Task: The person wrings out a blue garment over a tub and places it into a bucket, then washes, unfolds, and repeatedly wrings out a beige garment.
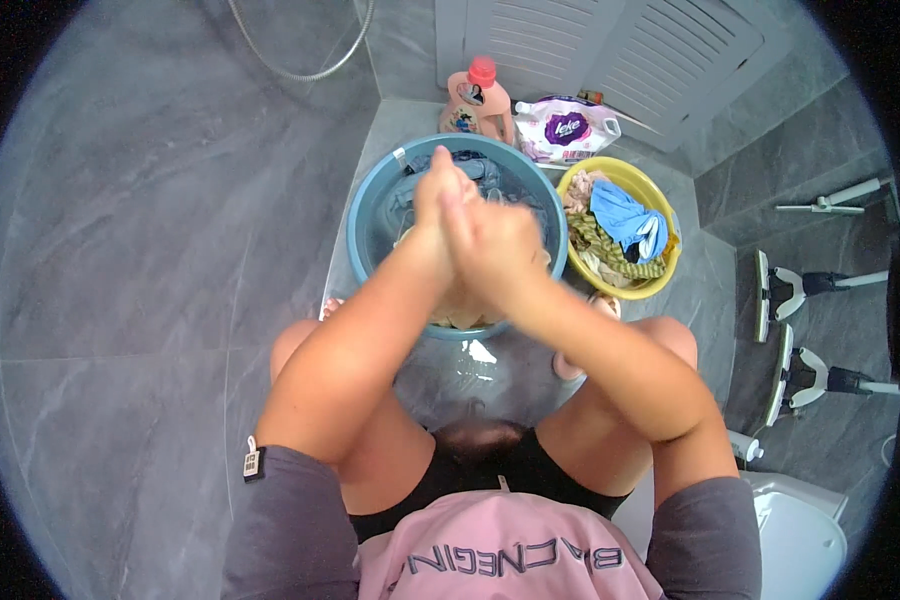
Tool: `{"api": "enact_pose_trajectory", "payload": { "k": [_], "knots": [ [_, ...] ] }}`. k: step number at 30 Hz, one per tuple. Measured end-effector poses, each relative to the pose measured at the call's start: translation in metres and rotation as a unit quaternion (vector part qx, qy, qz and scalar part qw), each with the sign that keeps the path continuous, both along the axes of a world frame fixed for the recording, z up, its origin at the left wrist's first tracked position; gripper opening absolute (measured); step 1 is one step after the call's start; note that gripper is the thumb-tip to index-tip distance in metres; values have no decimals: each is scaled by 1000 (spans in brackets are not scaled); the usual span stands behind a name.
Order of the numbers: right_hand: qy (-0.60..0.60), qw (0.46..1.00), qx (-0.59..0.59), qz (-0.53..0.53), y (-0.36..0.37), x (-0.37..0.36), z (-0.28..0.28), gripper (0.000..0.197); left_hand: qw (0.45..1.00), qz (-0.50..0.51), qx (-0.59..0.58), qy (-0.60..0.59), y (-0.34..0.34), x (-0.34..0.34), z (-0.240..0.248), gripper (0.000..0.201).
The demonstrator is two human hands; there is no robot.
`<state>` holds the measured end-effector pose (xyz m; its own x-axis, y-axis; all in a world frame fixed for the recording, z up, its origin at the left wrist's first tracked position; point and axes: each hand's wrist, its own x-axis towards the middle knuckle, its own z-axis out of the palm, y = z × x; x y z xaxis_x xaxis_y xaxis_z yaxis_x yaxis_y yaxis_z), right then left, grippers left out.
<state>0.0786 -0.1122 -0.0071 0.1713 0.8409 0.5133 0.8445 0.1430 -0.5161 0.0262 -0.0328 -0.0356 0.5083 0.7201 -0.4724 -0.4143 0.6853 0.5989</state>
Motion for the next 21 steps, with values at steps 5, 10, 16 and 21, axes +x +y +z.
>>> {"api": "enact_pose_trajectory", "payload": {
  "k": [5,10,16,21],
  "knots": [
    [142,988,-20,-54,33,42,-9,46,988,67,25,139,-26,25,-4,51],
    [234,970,60,-41,14,14,-3,47,999,48,7,-3,-17,15,1,46],
    [214,975,19,-59,33,46,-5,47,985,76,4,153,-37,29,15,44],
    [238,971,26,-22,19,17,5,44,993,107,25,37,-18,15,-2,34]
  ]
}}
